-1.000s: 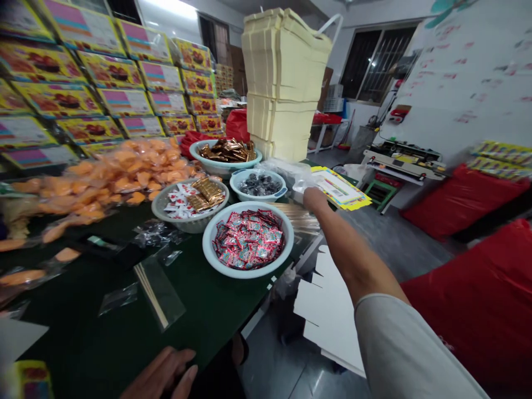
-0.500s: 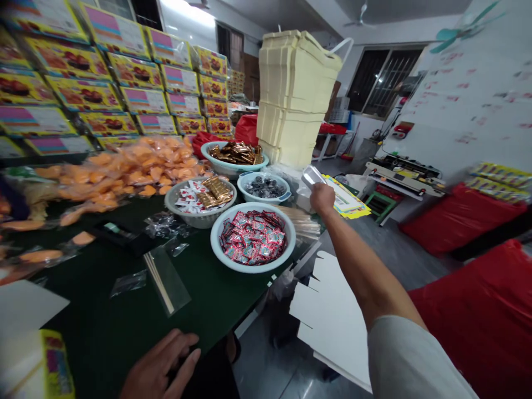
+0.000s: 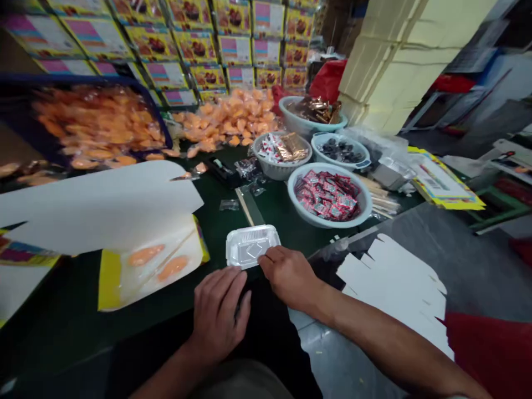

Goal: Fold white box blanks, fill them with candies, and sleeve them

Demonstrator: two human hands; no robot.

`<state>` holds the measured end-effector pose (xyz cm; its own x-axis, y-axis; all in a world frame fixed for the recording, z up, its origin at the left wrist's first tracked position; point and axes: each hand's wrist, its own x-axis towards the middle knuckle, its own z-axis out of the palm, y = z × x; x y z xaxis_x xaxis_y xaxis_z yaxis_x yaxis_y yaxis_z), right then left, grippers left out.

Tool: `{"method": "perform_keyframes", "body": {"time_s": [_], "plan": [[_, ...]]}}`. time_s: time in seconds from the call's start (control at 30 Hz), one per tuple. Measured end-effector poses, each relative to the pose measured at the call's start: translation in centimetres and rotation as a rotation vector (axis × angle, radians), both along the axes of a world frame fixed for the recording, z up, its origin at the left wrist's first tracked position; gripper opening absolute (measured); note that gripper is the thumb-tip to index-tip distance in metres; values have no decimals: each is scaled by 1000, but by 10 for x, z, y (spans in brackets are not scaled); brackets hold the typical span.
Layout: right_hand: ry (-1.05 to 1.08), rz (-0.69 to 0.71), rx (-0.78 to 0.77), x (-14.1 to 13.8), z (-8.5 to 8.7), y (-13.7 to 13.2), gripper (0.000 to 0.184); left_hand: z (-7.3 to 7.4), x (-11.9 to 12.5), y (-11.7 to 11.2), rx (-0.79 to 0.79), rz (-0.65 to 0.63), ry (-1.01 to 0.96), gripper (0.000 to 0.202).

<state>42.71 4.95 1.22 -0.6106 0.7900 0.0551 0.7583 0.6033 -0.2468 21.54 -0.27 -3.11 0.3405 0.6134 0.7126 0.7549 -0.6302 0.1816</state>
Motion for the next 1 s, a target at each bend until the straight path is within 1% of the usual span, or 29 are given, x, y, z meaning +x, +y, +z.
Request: {"method": "perform_keyframes", "body": {"time_s": [0.07,0.13,0.17,0.23,0.3,0.33,0.4,0.47,0.5,0.6,0.67,0.73,0.8,0.87,0.93,1.0], "plan": [[34,52,-47,-6,-12,-5,29,-3,-7,1,-67,-20,107,45],[182,71,-58,-2,-14,-4,30,-8,-13,9,-126,-63,187,30],[276,48,-59,1,-11,-2,29,-10,-15,13,-138,-77,206,26],[416,-44,-66,4,2,3,28,-14,-17,19,-142,-86,220,24],[444,-133,-64,-1,16,11,28,-16,-17,22,-126,-84,215,25],[429,-142,-66,-7,21,14,28,-16,-17,23,-106,-83,204,25],[398,-99,-110,-21,25,21,37,-17,-16,22,-57,-77,174,25],[396,-67,-203,-31,21,27,51,-20,-17,21,-28,-72,148,24],[405,-78,-245,-34,17,30,53,-21,-18,21,-26,-72,139,23],[472,-187,-310,-28,4,37,47,-27,-22,20,-60,-94,118,21],[507,-221,-328,-20,1,40,41,-30,-24,21,-72,-110,106,21],[487,-195,-320,-16,1,42,30,-32,-26,21,-76,-115,93,19],[407,-131,-260,-17,4,41,20,-33,-27,21,-78,-110,82,18],[265,-61,-164,-23,6,40,18,-35,-27,21,-83,-100,78,17],[93,-3,-65,-32,8,40,19,-36,-27,21,-85,-88,75,17],[-74,63,-7,-39,8,42,17,-36,-26,21,-81,-73,72,17]]}}
